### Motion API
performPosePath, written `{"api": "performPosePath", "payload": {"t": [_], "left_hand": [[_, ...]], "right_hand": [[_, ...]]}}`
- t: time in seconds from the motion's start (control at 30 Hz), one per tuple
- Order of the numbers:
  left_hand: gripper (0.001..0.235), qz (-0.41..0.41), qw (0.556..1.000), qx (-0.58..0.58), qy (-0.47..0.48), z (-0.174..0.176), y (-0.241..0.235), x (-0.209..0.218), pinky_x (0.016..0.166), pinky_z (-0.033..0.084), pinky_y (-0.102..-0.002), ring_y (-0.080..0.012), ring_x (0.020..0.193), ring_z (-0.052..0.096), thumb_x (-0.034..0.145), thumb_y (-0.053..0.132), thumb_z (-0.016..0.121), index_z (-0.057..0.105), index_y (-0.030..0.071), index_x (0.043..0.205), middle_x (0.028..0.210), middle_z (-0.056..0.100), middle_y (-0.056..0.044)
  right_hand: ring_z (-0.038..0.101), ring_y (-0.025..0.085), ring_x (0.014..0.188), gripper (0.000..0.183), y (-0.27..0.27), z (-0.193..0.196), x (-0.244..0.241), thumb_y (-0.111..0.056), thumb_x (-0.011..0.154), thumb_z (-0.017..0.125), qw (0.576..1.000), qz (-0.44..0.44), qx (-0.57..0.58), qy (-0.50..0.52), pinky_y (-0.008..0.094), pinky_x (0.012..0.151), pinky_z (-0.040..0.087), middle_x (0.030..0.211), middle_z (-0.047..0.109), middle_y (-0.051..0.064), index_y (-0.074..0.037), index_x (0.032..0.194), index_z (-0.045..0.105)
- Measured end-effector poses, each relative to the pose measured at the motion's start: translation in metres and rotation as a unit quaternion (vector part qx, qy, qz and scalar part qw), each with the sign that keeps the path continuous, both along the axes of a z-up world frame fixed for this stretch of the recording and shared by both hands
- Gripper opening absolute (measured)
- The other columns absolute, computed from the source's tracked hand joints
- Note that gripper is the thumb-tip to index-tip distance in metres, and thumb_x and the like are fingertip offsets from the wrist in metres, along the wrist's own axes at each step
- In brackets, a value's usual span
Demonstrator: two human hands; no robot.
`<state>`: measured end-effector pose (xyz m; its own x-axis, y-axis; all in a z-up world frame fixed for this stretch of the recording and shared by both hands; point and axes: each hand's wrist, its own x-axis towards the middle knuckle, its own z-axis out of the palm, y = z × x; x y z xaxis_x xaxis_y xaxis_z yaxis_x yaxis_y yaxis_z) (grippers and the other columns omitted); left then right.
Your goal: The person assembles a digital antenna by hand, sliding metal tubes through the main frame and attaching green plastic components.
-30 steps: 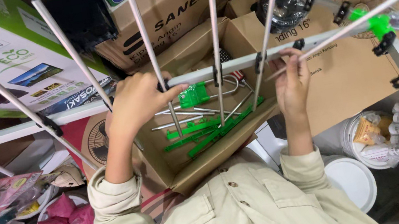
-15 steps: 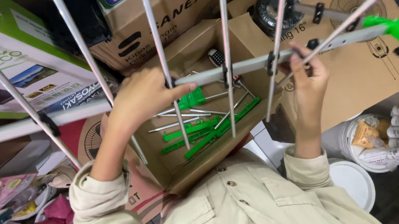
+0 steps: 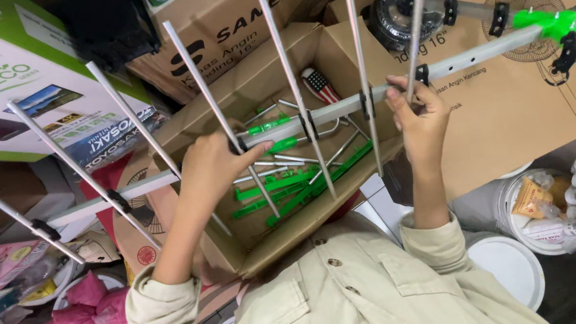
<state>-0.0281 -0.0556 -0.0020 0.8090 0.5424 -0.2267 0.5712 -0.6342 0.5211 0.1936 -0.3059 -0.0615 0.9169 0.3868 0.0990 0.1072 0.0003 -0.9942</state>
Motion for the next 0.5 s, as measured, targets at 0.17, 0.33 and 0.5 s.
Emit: {"api": "performPosePath", "payload": {"t": [0.17,0.33,0.5], "left_hand": [[0.053,0.007,0.926,0.34,-0.162,0.026,-0.034,-0.027,0.074,0.054,-0.042,-0.0314,0.08,0.067,0.09,0.05,0.076,0.068,0.001,0.106,0.091,0.067,-0.014],[0.032,-0.091,0.918,0.293,-0.251,0.041,-0.07,0.001,0.069,0.047,-0.04,-0.0267,0.079,0.062,0.096,0.037,0.076,0.065,0.008,0.094,0.087,0.06,-0.009],[0.056,-0.129,0.879,0.403,-0.219,0.012,-0.105,0.081,0.087,0.045,-0.043,-0.0265,0.106,0.059,0.081,0.046,0.067,0.061,0.002,0.115,0.105,0.064,-0.011]], "right_hand": [[0.046,0.001,0.058,0.026,0.005,0.007,0.0,-0.014,0.099,0.077,1.0,0.002,-0.003,0.003,0.019,0.05,0.031,0.075,0.059,-0.006,0.001,0.12,0.073],[0.044,0.001,0.056,0.023,0.004,0.01,-0.002,-0.014,0.1,0.076,1.0,-0.003,-0.024,0.012,0.019,0.049,0.03,0.075,0.06,-0.005,0.0,0.118,0.075],[0.042,0.001,0.065,0.026,0.004,0.007,-0.001,-0.015,0.1,0.078,0.995,-0.013,-0.072,-0.061,0.019,0.056,0.031,0.08,0.059,-0.007,0.0,0.121,0.076]]}}
